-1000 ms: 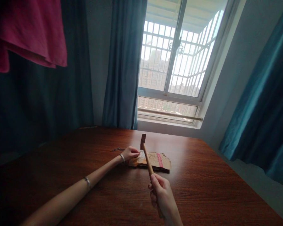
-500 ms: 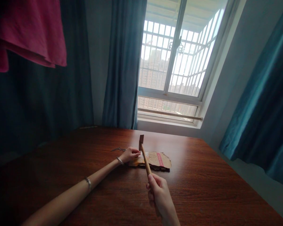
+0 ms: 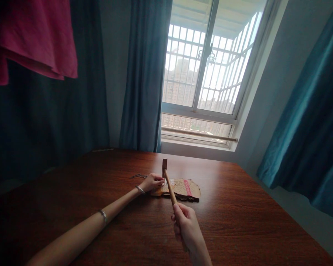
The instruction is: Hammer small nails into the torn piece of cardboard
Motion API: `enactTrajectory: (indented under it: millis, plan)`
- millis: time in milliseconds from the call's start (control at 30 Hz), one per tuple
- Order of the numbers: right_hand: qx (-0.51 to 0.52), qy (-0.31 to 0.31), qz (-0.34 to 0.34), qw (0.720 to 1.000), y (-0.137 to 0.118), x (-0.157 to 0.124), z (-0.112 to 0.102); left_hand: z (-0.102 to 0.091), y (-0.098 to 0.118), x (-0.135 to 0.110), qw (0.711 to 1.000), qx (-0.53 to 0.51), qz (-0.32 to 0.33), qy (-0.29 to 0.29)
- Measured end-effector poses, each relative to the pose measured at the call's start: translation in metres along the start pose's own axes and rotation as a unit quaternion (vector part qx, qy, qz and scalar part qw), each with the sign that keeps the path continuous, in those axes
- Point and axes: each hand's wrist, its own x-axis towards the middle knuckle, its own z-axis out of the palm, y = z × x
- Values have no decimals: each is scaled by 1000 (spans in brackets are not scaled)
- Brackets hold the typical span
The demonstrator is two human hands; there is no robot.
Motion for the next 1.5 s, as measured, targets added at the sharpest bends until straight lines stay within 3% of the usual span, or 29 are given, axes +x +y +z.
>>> enactTrajectory:
  millis: [667,1167,1367,1500]
  plan:
    - [24,0,-5,1000,3,2,-2,0,-3,0,999,-13,34,2]
    - [35,11,6,999,0,-3,1,-2,2,-2,1000,6,13,-11]
    - [-2,71,-28,997,-2,-13,-22,-2,1,-3,1000,12,-5,-9]
    - [-71,164,-60,982,3,-21,-50,2,-4,1,1000,-7,-23,-6]
